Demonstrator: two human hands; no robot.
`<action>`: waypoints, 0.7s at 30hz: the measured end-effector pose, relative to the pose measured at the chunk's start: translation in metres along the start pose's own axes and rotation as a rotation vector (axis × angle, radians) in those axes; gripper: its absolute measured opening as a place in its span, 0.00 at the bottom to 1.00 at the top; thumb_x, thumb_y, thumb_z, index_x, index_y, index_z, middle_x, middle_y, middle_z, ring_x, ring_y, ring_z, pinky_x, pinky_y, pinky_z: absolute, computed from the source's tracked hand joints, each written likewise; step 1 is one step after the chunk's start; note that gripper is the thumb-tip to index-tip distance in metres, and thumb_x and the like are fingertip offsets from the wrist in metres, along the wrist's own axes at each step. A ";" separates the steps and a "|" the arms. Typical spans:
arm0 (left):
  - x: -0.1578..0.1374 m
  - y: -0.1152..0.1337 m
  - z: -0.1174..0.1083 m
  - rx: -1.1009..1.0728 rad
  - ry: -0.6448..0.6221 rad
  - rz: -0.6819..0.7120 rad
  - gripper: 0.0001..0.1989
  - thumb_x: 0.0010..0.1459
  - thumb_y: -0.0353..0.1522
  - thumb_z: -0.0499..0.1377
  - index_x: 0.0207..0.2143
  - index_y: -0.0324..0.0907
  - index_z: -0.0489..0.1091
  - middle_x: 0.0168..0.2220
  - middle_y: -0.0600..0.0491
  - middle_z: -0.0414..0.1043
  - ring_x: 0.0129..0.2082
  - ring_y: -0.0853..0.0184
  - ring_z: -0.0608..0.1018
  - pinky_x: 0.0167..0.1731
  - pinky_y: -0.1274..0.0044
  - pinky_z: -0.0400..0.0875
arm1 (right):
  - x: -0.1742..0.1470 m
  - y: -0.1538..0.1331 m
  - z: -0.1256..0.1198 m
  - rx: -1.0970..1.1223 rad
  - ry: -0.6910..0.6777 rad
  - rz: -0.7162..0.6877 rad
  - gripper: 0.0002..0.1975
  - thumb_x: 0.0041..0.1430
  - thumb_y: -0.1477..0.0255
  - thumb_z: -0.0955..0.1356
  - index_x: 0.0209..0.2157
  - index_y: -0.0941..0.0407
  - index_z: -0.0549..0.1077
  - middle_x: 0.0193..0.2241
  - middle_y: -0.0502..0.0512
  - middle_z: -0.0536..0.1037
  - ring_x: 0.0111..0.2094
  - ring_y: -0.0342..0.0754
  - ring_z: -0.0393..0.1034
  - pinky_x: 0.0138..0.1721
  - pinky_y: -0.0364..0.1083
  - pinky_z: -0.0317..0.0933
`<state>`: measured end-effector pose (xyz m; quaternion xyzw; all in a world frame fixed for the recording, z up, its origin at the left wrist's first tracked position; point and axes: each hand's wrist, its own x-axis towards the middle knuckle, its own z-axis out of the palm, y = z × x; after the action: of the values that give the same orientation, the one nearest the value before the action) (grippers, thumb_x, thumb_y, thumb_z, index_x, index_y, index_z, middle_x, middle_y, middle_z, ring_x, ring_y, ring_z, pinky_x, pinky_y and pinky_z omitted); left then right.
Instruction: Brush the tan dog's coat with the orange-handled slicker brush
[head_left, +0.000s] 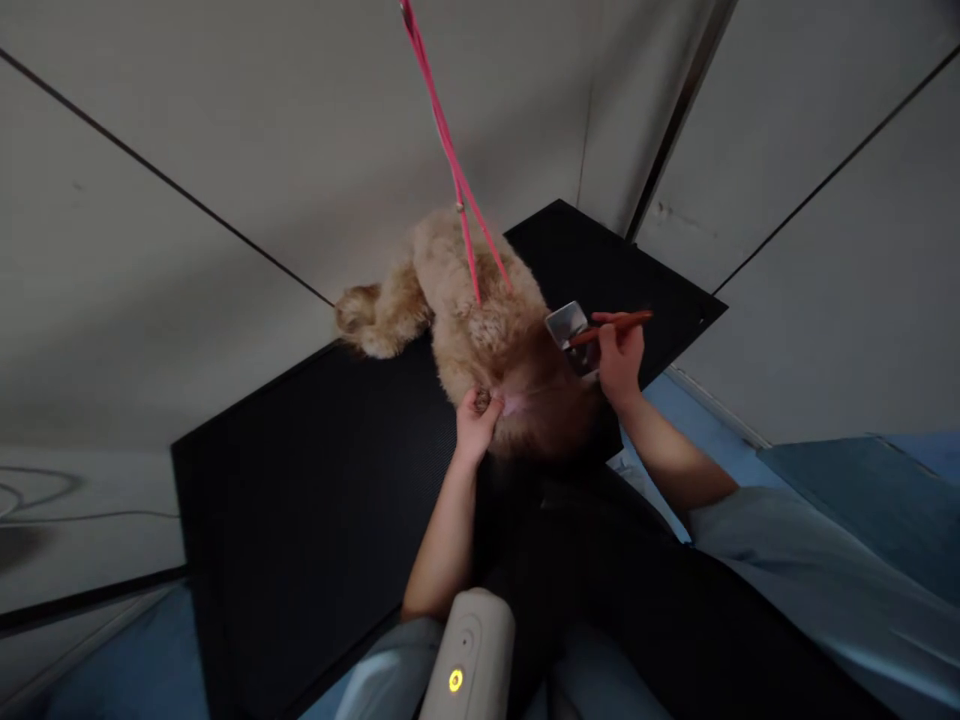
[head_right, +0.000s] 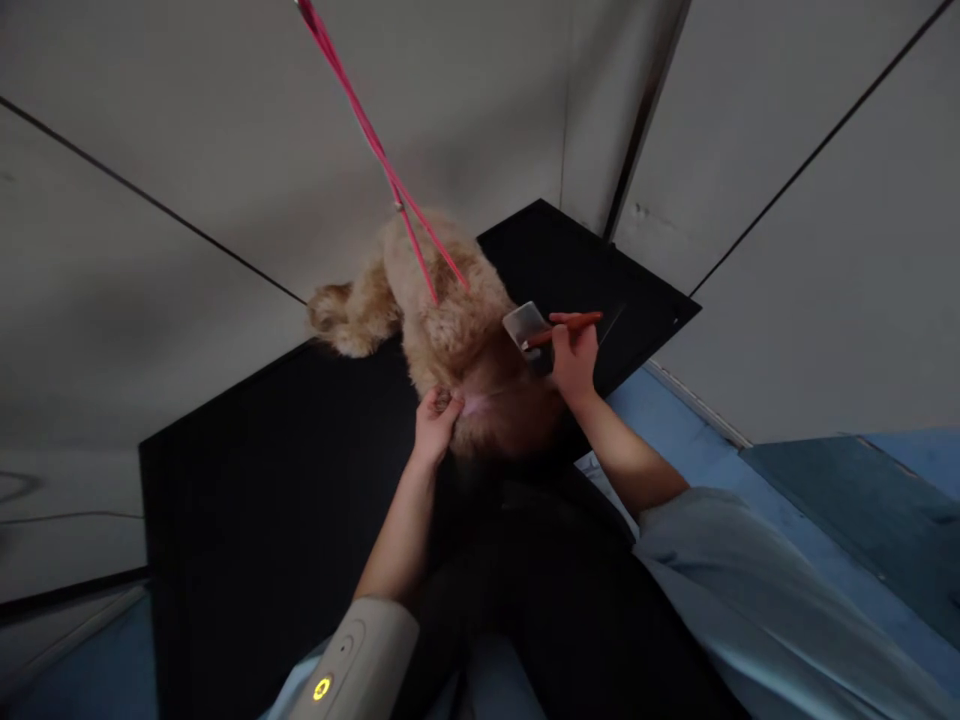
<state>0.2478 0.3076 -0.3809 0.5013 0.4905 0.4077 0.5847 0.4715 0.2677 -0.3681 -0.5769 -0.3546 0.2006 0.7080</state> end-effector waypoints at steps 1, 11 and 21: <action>0.001 -0.001 -0.001 -0.010 -0.005 -0.003 0.20 0.41 0.41 0.71 0.30 0.40 0.69 0.24 0.59 0.66 0.24 0.74 0.67 0.28 0.81 0.61 | -0.003 0.002 0.000 0.025 -0.020 -0.010 0.17 0.63 0.53 0.65 0.42 0.52 0.68 0.43 0.56 0.77 0.43 0.50 0.74 0.48 0.54 0.69; 0.007 -0.005 -0.006 0.042 0.030 0.081 0.23 0.43 0.44 0.70 0.22 0.42 0.61 0.19 0.61 0.56 0.20 0.76 0.58 0.21 0.82 0.53 | -0.022 0.020 -0.020 -0.032 0.077 0.112 0.15 0.61 0.56 0.66 0.38 0.53 0.68 0.34 0.51 0.75 0.35 0.46 0.73 0.40 0.48 0.70; 0.010 -0.016 -0.015 0.046 0.028 0.107 0.24 0.43 0.47 0.71 0.24 0.42 0.62 0.20 0.60 0.59 0.21 0.75 0.62 0.24 0.81 0.57 | -0.002 0.029 -0.065 -0.079 0.236 0.128 0.15 0.57 0.57 0.69 0.33 0.53 0.66 0.32 0.51 0.76 0.36 0.46 0.72 0.43 0.48 0.68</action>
<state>0.2342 0.3172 -0.3983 0.5344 0.4803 0.4338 0.5436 0.5218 0.2296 -0.4018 -0.6453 -0.2391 0.1618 0.7073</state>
